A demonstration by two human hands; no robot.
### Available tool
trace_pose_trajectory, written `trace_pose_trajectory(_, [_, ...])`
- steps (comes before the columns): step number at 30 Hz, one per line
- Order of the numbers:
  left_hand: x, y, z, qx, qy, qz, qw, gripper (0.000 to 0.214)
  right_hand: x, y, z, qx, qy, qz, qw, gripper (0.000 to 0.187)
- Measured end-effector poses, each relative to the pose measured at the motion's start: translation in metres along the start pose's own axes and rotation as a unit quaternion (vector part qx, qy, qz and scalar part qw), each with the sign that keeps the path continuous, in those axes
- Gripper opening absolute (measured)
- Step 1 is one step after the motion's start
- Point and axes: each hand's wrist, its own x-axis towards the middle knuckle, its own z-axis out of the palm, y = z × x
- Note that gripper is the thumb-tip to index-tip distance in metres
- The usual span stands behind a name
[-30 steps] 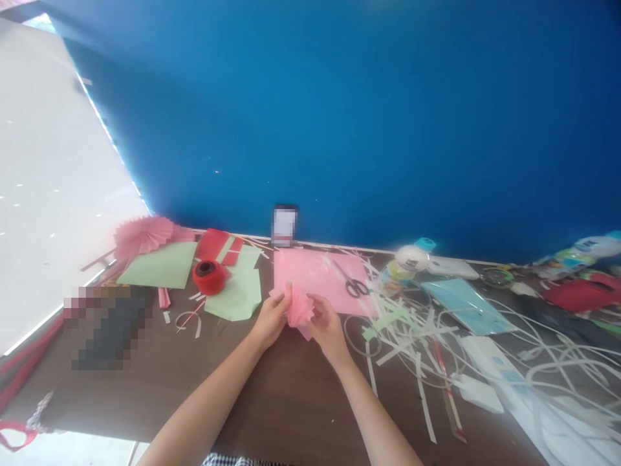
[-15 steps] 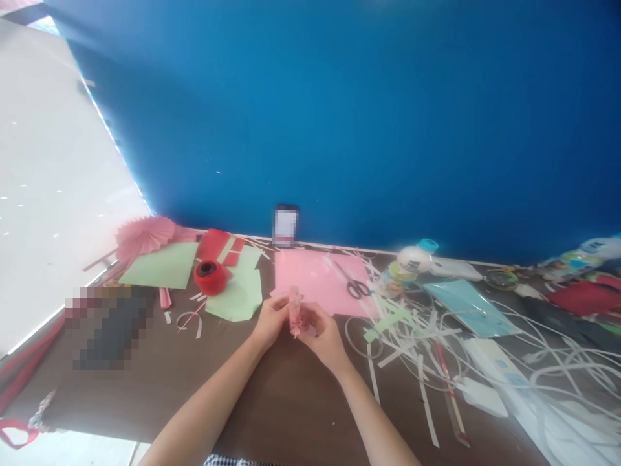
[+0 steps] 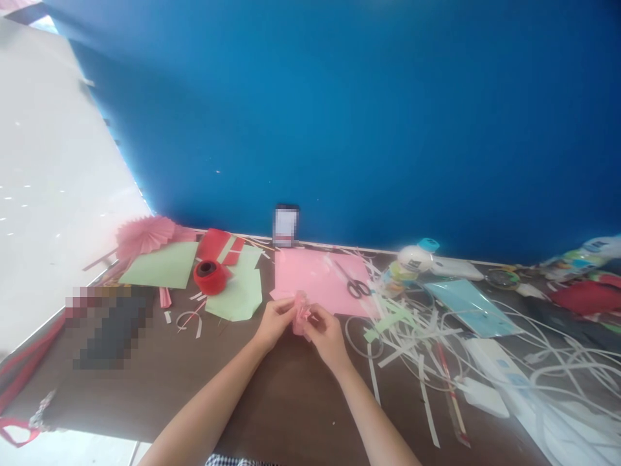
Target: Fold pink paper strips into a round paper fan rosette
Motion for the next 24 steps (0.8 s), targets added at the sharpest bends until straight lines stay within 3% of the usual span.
trace_pose_trajectory(5, [-0.002,-0.002,0.000,-0.020,-0.036,-0.010,0.999,0.037,0.001,0.002,-0.002,0.009,0.043,0.001,0.999,0.011])
trace_pose_trajectory(9, [-0.004,0.005,0.002,0.012,-0.072,0.017,0.997,0.035,0.003,0.003,-0.006,-0.007,0.066,-0.024,0.998,0.013])
trace_pose_trajectory(12, [-0.005,0.012,0.003,0.076,-0.112,0.038,0.990,0.037,0.005,0.005,-0.010,-0.016,0.071,0.007,0.997,0.018])
trace_pose_trajectory(15, [-0.004,0.016,0.002,0.118,-0.144,0.023,0.982,0.046,0.006,0.005,-0.016,-0.013,0.026,0.061,0.998,0.019])
trace_pose_trajectory(18, [-0.003,0.016,-0.001,0.163,-0.132,0.028,0.977,0.037,0.005,0.000,-0.020,-0.007,0.016,0.043,0.999,0.022])
trace_pose_trajectory(24, [-0.004,0.015,-0.004,0.218,-0.126,0.056,0.966,0.024,0.004,-0.005,-0.023,0.009,0.011,-0.007,1.000,0.052])
